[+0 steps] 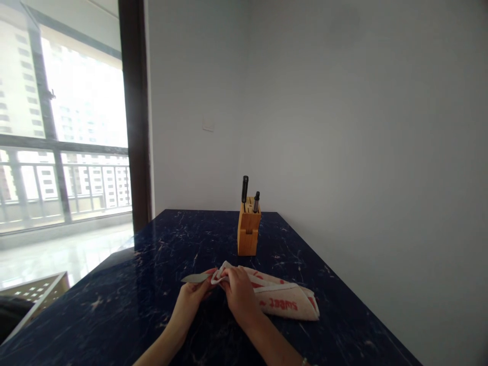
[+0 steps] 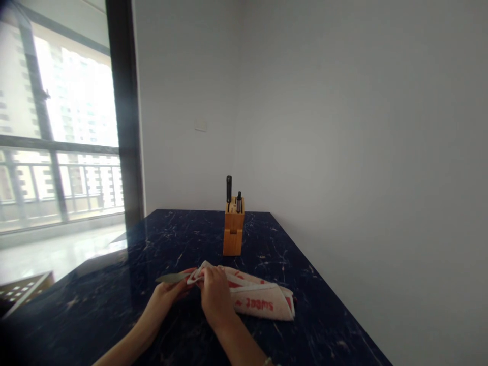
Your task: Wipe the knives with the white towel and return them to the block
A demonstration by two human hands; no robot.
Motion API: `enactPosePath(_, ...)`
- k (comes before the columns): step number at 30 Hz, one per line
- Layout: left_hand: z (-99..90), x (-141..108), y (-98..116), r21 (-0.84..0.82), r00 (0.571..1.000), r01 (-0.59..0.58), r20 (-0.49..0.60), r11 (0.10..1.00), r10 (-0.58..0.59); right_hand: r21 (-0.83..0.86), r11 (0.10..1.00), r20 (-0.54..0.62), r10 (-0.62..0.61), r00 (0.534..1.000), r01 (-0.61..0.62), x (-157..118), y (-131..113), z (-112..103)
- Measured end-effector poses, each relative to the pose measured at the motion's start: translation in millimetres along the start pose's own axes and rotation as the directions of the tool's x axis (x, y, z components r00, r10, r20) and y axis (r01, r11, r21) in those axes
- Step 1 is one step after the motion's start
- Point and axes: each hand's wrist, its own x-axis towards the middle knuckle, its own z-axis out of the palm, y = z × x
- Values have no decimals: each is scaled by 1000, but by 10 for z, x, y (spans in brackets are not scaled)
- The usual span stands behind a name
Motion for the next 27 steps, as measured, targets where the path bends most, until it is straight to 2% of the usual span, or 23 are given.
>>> enactPosePath(7,-34,6,-20,48,1000,16,-17,999,-15,-35,995,-54,88,995,-89,16,231,-3)
enactPosePath(13,-18,12,-3,68,1000,3,3,998,-3,-5,999,0,-36,999,36,-12,64,20)
enactPosePath(18,-34,12,-4,53,1000,26,6,998,-26,-26,999,-69,30,997,-32,23,184,11)
enactPosePath(21,-45,17,-20,55,1000,28,6,998,-29,-17,999,-68,40,997,-41,26,237,-14)
enactPosePath(27,-10,0,-25,66,1000,11,13,998,-12,-54,997,20,-57,998,58,-46,3,14)
